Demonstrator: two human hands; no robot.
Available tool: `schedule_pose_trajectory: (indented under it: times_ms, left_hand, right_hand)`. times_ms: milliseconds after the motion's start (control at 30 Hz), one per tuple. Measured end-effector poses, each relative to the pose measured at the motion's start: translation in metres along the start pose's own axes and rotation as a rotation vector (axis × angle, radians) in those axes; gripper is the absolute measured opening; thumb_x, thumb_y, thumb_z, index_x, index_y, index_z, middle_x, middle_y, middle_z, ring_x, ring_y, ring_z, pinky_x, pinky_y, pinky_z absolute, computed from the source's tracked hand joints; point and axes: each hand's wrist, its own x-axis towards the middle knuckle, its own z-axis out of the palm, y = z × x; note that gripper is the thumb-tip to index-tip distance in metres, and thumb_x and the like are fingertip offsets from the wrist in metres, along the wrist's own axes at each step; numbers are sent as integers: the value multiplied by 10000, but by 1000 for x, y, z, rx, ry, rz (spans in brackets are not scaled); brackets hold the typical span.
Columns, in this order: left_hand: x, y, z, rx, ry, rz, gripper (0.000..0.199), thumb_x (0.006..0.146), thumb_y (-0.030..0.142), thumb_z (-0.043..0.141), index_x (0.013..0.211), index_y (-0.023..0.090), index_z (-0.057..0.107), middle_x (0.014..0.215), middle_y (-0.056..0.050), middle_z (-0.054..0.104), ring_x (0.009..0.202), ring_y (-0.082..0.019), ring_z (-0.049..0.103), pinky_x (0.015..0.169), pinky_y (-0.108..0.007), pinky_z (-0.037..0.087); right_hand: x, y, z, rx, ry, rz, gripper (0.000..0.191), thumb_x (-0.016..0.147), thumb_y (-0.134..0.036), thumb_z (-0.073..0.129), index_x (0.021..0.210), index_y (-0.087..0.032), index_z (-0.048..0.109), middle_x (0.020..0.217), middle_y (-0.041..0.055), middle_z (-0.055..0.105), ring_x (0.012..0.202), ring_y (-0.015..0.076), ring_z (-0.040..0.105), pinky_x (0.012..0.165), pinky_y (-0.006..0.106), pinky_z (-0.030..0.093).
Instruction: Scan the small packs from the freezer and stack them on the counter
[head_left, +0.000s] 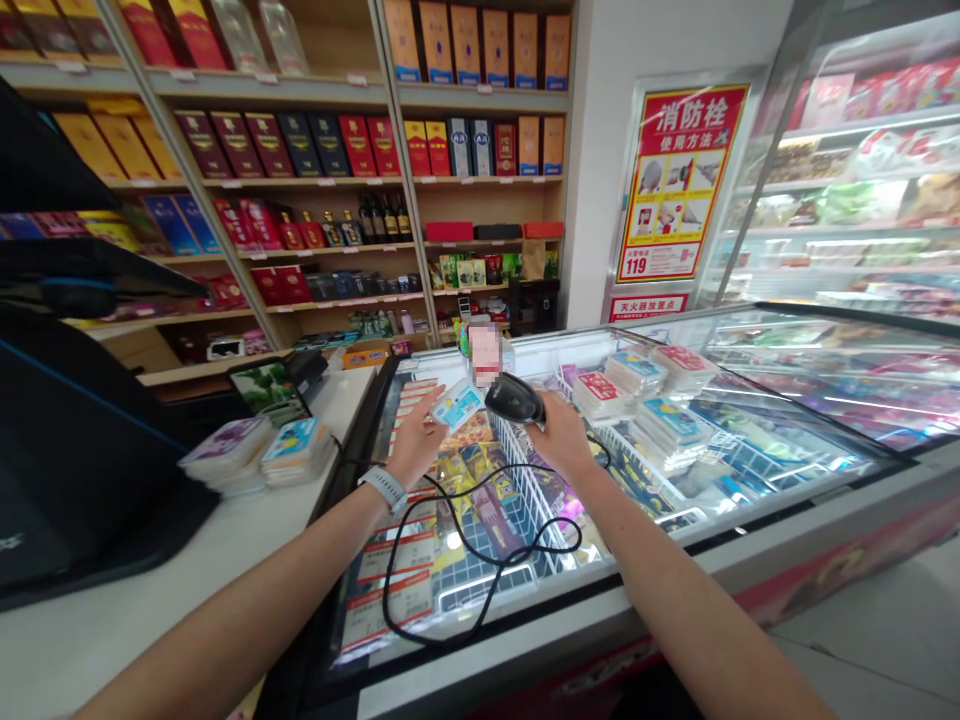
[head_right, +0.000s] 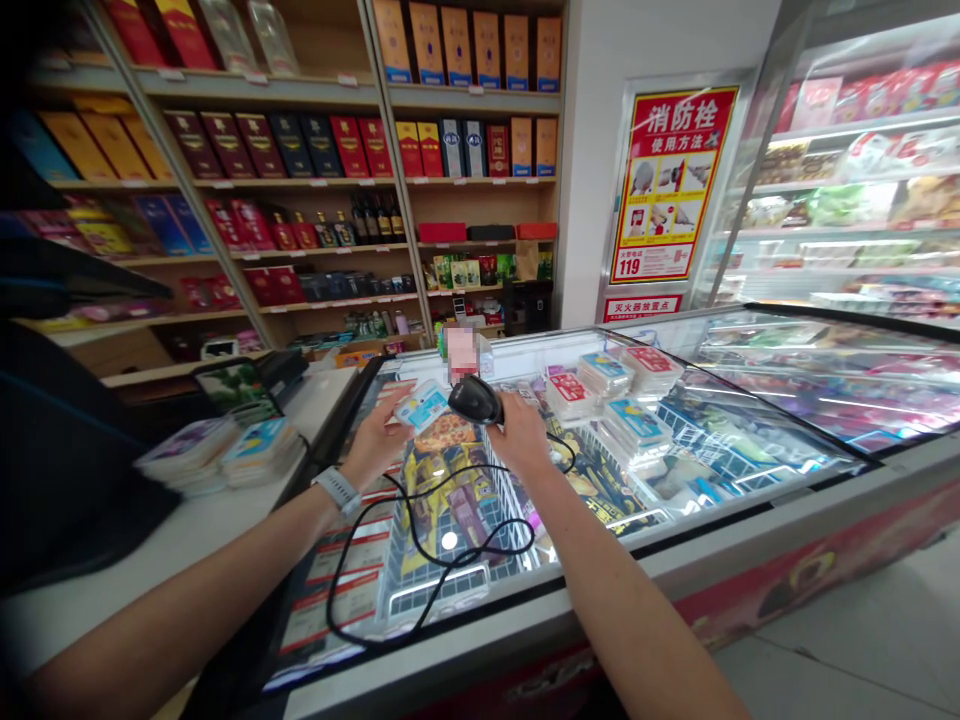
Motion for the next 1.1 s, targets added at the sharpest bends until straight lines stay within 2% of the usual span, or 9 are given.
schedule_pose_trajectory:
  times_ms: [133,267,467,633,800,1100]
  left_hand:
    - [9,-10,2,53,62,56,697,711,108,599,1392,213,495,1395,-94,537,940,-212,675,742,-307,581]
    - [13,-14,4,-61,64,55,740,717,112,615,1429,212,445,1441,-88,492,975,-209,668,755,-296,591]
    - [22,-29,1,-117,118,52,708,703,70,611,1386,223,507,1343,-75,585,919,-193,684,722,-267,597]
    - [29,-42,-5,-159,150,36,747,682,68,639,1397,226,495,1231,-80,654,866,-183,691,707,-262,588]
    - [31,-42,-7,-179,165,72,825,627,52,677,1409,221,476,1260,-88,637,852,-164,683,691,-225,566]
    - [32,-36,-12,-110,235,99,792,633,40,685,1382,222,502,1298,-107,608,854,-143,667,726,-234,554]
  right_hand:
    - [0,0,0,-1,-4,-5,357,780,-199,535,1133,-160,576,1039,98,642,963,255,594,843,354,462]
    - [0,0,1,-5,-11,-8,312,785,-210,536,1090,-168,582,1016,96,639,938,251,593,825,351,461]
    - [0,-1,1,0,-25,-19,273,787,-218,529,1050,-168,579,990,96,627,929,253,588,813,350,459]
    - [0,-2,1,-5,-46,-18,257,779,-223,535,1027,-171,581,960,94,624,906,258,591,794,352,458]
    - [0,-3,0,7,-52,-34,271,767,-211,539,1032,-171,581,975,96,632,918,258,592,806,352,455]
    - [0,-7,-1,3,-85,-73,313,762,-188,554,1073,-177,582,1009,96,649,931,260,591,810,356,455]
